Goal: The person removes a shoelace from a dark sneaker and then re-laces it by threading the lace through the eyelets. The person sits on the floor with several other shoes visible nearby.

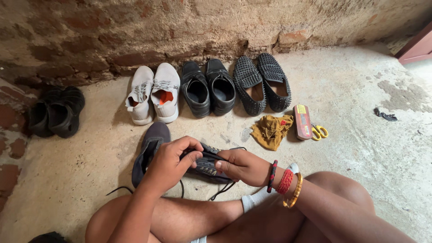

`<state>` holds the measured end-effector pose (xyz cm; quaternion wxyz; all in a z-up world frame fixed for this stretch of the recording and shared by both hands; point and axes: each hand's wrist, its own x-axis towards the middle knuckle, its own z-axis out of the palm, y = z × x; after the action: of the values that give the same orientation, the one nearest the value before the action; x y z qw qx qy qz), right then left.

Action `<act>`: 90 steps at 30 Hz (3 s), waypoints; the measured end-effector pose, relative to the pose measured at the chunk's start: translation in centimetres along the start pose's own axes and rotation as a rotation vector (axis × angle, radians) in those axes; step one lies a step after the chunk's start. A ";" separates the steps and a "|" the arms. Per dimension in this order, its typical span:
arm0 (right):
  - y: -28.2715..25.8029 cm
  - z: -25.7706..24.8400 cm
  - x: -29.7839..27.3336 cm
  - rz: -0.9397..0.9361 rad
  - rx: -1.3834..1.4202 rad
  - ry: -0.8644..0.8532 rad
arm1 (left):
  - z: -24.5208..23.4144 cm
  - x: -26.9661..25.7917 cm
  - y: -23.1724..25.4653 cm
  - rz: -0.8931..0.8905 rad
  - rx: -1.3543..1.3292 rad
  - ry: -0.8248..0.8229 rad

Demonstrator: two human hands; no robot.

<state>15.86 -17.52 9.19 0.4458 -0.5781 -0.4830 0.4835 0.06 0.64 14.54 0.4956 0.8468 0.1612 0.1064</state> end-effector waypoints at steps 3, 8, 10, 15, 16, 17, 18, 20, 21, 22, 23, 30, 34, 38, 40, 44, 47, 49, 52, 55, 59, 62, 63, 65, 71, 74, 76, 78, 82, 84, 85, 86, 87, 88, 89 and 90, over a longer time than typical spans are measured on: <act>0.1 0.1 0.3 0.001 -0.007 0.013 | 0.4 0.8 -1.7 0.047 -0.025 0.027; 1.0 0.1 0.9 0.043 -0.001 0.034 | 1.3 2.3 -5.2 -0.039 -0.280 0.036; 1.7 0.0 1.3 0.080 -0.030 0.037 | 1.7 2.5 -6.9 -0.069 -0.367 0.029; 4.7 -0.9 3.0 0.066 -0.139 -0.018 | 2.5 2.2 -11.1 -0.079 -0.579 0.055; 5.5 -1.6 3.7 0.121 -0.207 0.038 | 2.6 2.3 -11.8 -0.099 -0.594 0.071; 6.2 -2.6 4.7 0.177 -0.275 0.094 | 2.7 2.5 -12.4 -0.119 -0.608 0.087; 7.1 -3.5 5.8 0.233 -0.341 0.149 | 2.8 2.6 -12.9 -0.140 -0.621 0.102; 8.7 -5.9 8.7 0.585 -0.190 0.317 | 3.1 3.0 -13.6 -0.172 -0.607 0.080; 9.4 -7.3 10.1 0.668 -0.126 0.395 | 3.2 3.3 -13.9 -0.186 -0.600 0.069; 10.1 -8.5 11.3 0.749 -0.061 0.474 | 3.5 3.6 -14.1 -0.170 -0.562 0.065; 10.9 -9.4 12.6 0.752 -0.050 0.551 | 3.7 3.7 -14.3 -0.154 -0.524 0.062; 16.0 -14.0 20.2 0.874 0.327 0.828 | 4.5 4.8 -14.9 -0.166 -0.517 0.032; 19.5 -15.4 22.6 0.901 0.515 0.830 | 4.2 5.0 -14.5 -0.196 -0.471 0.009; 21.5 -16.2 22.4 0.887 0.524 0.724 | 3.9 5.3 -14.1 -0.235 -0.434 -0.015; 21.4 -16.2 22.0 0.888 0.449 0.733 | 4.0 5.5 -13.9 -0.238 -0.437 -0.019; 19.7 -15.0 21.2 0.857 0.439 0.721 | 3.9 5.4 -13.6 -0.190 -0.473 -0.007; 17.6 -14.3 20.2 0.902 0.398 0.674 | 4.0 5.2 -13.4 -0.142 -0.441 0.007; 16.1 -13.1 19.3 0.924 0.280 0.604 | 3.7 4.8 -13.5 -0.125 -0.405 0.029; 13.4 -10.4 16.9 0.704 -0.144 0.372 | 3.6 4.8 -13.1 -0.103 -0.374 0.046; 10.5 -6.2 12.7 0.335 -0.377 0.013 | 3.6 4.3 -13.3 -0.047 -0.348 0.051; 6.3 -1.0 8.3 0.325 -0.323 0.074 | 4.5 4.1 -14.1 0.019 -0.388 0.005; 3.2 -0.1 7.4 0.480 -0.568 0.099 | 5.7 3.9 -14.8 0.052 -0.583 -0.032; 2.6 0.2 7.0 0.469 -0.512 0.132 | 6.1 3.9 -15.0 0.069 -0.667 -0.042; 1.8 0.5 6.3 0.442 -0.402 0.204 | 6.5 4.2 -15.4 0.059 -0.771 0.010; 4.3 1.1 6.2 0.136 0.103 0.421 | 6.9 4.4 -15.2 -0.205 -0.975 0.233; 5.7 0.4 7.2 0.102 0.045 0.414 | 7.4 3.3 -13.7 -0.058 -1.042 0.062; 6.9 1.3 7.3 0.195 -0.007 0.366 | 8.1 2.6 -12.9 0.049 -1.011 0.017; 7.8 2.4 7.1 0.192 -0.065 0.353 | 8.8 1.9 -12.5 0.074 -0.934 0.076; 8.3 3.8 7.1 0.021 -0.090 0.308 | 9.1 1.7 -13.4 -0.068 -1.012 0.078; 7.8 3.9 7.3 0.054 0.006 0.198 | 8.9 2.3 -14.1 -0.092 -1.184 0.149; 7.5 3.9 7.3 0.120 0.085 0.118 | 8.4 2.7 -14.6 0.029 -1.328 0.159; 7.2 4.0 7.2 0.185 0.164 0.040 | 7.8 3.2 -14.9 0.152 -1.469 0.165; 7.0 4.1 7.2 0.169 0.141 0.019 | 7.4 3.3 -15.0 0.278 -1.609 0.172; 6.8 4.2 7.1 0.155 0.117 0.000 | 7.1 3.1 -14.8 0.260 -1.560 0.188; 6.6 4.2 6.8 0.142 0.092 -0.019 | 6.3 2.8 -14.6 0.242 -1.511 0.203; 6.4 4.1 6.6 0.107 0.145 -0.024 | 5.7 2.6 -14.1 0.226 -1.460 0.220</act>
<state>13.05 -11.61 1.52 0.4542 -0.5632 -0.4207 0.5472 2.05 3.49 -0.46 0.8989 0.2982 0.0100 0.3209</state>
